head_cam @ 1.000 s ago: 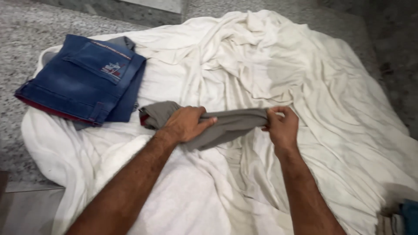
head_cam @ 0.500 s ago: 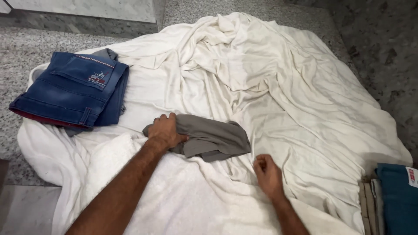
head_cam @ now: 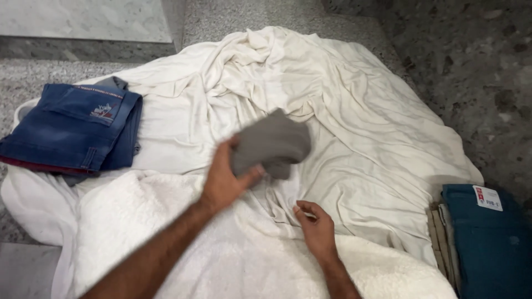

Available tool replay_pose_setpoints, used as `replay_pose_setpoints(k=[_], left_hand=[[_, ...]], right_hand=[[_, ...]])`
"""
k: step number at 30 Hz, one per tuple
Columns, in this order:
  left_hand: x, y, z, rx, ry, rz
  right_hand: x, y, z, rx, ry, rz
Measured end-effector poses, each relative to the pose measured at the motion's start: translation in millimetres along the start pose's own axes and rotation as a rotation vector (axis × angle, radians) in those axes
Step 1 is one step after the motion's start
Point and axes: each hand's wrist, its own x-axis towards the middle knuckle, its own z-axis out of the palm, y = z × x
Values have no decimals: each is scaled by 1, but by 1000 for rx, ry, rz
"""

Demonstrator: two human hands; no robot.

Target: The person folds a pair of gray shorts with red accents on a white bedsheet. They smooth the fabric, fold the legs together, fold the waistband down, and then fold the shorts in half before placing them on a stack of other folded clothes.

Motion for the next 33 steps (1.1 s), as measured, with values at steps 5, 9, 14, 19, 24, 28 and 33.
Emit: replay_pose_setpoints(k=[5, 9, 14, 19, 24, 28, 33], left_hand=[[-29, 46, 18, 278, -696, -124], [-41, -28, 50, 263, -416, -30], [-25, -25, 56, -263, -656, -862], [-29, 7, 64, -719, -774, -943], [-12, 48, 61, -526, -751, -696], [-10, 37, 63, -395, -776, -759], [-20, 17, 65, -266, -686, -1015]], right_hand=[[11, -1, -19, 936, -61, 528], [8, 5, -22, 963, 94, 785], [-3, -43, -33, 1191, -69, 693], [8, 27, -7, 1279, -51, 625], [7, 23, -17, 823, 3, 485], [8, 21, -19, 846, 54, 465], [9, 25, -15, 873, 134, 413]])
